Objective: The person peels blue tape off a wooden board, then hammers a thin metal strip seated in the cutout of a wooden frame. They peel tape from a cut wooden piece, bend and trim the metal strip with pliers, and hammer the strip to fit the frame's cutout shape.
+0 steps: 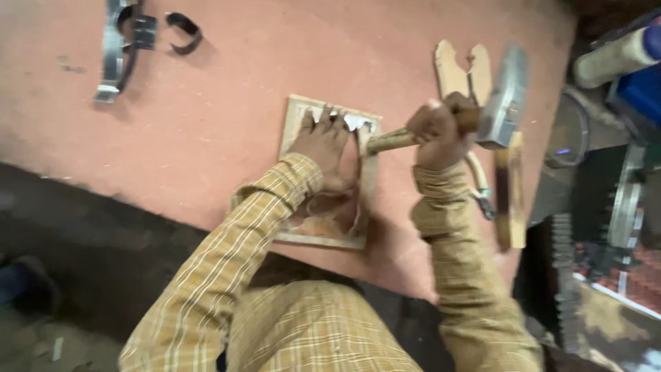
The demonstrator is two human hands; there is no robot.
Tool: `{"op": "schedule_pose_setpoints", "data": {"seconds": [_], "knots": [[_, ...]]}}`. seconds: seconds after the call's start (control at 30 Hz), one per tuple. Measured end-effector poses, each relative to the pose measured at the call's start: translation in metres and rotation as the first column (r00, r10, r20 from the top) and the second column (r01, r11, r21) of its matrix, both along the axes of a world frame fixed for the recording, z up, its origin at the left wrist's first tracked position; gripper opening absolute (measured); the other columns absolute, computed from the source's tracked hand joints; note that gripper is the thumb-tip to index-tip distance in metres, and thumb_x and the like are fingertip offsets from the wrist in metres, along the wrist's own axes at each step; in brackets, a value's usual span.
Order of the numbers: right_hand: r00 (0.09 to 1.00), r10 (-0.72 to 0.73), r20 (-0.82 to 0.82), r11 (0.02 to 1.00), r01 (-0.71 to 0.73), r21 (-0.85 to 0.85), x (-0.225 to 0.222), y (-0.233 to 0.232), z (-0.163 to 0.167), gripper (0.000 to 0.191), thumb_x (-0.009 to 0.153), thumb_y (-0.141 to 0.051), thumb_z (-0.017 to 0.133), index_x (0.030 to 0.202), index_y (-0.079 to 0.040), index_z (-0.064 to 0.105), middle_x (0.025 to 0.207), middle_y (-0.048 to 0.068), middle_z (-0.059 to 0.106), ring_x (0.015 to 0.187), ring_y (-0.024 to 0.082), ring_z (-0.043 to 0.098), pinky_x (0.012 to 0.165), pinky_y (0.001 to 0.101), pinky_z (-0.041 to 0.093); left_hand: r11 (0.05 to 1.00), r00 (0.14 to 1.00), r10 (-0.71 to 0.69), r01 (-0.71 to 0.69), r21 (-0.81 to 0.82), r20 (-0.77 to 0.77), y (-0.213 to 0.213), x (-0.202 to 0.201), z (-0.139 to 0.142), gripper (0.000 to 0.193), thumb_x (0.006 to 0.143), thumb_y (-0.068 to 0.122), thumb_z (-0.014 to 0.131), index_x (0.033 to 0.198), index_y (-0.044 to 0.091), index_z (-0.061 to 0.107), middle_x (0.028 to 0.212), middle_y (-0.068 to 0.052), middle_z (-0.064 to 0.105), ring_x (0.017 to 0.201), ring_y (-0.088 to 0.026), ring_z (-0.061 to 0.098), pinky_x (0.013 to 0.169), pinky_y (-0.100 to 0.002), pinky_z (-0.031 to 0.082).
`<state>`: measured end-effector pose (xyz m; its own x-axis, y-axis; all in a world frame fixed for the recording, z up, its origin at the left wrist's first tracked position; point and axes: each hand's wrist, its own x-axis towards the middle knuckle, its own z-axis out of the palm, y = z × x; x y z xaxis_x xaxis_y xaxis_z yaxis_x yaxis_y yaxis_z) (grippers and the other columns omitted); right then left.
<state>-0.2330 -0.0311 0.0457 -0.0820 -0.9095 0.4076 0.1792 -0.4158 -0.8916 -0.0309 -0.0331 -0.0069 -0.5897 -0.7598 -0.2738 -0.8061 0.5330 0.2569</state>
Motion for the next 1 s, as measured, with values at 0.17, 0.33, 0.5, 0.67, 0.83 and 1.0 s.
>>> {"op": "schedule_pose_setpoints", "data": {"seconds": [0.17, 0.33, 0.5, 0.67, 0.83, 1.0], "knots": [[0.928, -0.186, -0.322, 0.804, 0.332, 0.493, -0.069, 0.096, -0.001, 0.026, 0.096, -0.005, 0.068, 0.078, -0.008, 0.049, 0.06, -0.002, 0.043, 0.049, 0.009, 0.042, 0.043, 0.0291, 0.035, 0.978, 0.969, 0.192, -0.202, -0.054, -0.152, 0.009, -0.016, 0.003, 0.096, 0.082, 0.068, 0.064, 0.148, 0.002, 0.043, 0.158, -0.021, 0.034, 0.148, -0.042, 0.026, 0.119, -0.064, 0.017], [0.413, 0.079, -0.907, 0.744, 0.581, 0.329, -0.12, 0.174, -0.016, 0.03, 0.084, -0.025, 0.083, 0.083, -0.002, 0.063, 0.063, 0.009, 0.059, 0.054, 0.02, 0.056, 0.056, 0.0424, 0.049, 0.935, 0.945, 0.318, -0.326, -0.139, -0.076, 0.022, -0.058, 0.011, 0.099, 0.08, 0.074, 0.063, 0.143, -0.001, 0.047, 0.15, -0.027, 0.037, 0.136, -0.043, 0.032, 0.112, -0.068, 0.018], [0.087, 0.048, -0.995, 0.711, 0.697, 0.096, -0.167, 0.219, -0.046, 0.035, 0.078, -0.035, 0.087, 0.102, -0.012, 0.078, 0.074, 0.015, 0.07, 0.066, 0.033, 0.068, 0.062, 0.0461, 0.055, 0.925, 0.941, 0.319, -0.335, -0.178, -0.113, 0.028, -0.078, 0.007, 0.079, 0.076, 0.044, 0.07, 0.135, -0.005, 0.055, 0.141, -0.02, 0.046, 0.128, -0.036, 0.04, 0.104, -0.058, 0.032], [-0.108, -0.187, -0.976, 0.652, 0.73, -0.206, -0.189, 0.24, -0.074, 0.037, 0.079, -0.029, 0.087, 0.111, -0.011, 0.077, 0.094, 0.014, 0.073, 0.086, 0.035, 0.068, 0.077, 0.0458, 0.054, 0.976, 0.985, 0.172, -0.172, -0.13, -0.008, 0.036, -0.072, 0.003, 0.062, 0.075, 0.027, 0.071, 0.128, -0.003, 0.06, 0.129, -0.017, 0.053, 0.122, -0.033, 0.045, 0.096, -0.051, 0.037], [-0.21, -0.293, -0.933, 0.643, 0.679, -0.355, -0.2, 0.236, -0.083, 0.035, 0.078, -0.015, 0.082, 0.112, -0.009, 0.077, 0.105, 0.013, 0.074, 0.094, 0.035, 0.066, 0.085, 0.0455, 0.051, 0.99, 0.988, -0.116, 0.124, -0.072, 0.101, 0.075, -0.05, -0.005, 0.07, 0.069, 0.011, 0.075, 0.136, 0.004, 0.056, 0.127, -0.014, 0.054, 0.119, -0.031, 0.047, 0.093, -0.049, 0.038], [0.11, -0.365, -0.924, 0.784, 0.571, -0.242, -0.2, 0.201, -0.077, 0.025, 0.093, -0.013, 0.081, 0.116, -0.009, 0.073, 0.109, 0.013, 0.07, 0.102, 0.035, 0.065, 0.094, 0.0463, 0.051, 0.969, 0.971, -0.238, 0.239, -0.054, 0.036, 0.117, -0.039, -0.017, 0.064, 0.072, 0.004, 0.07, 0.135, 0.015, 0.06, 0.129, -0.009, 0.057, 0.118, -0.028, 0.048, 0.099, -0.05, 0.035]]}}
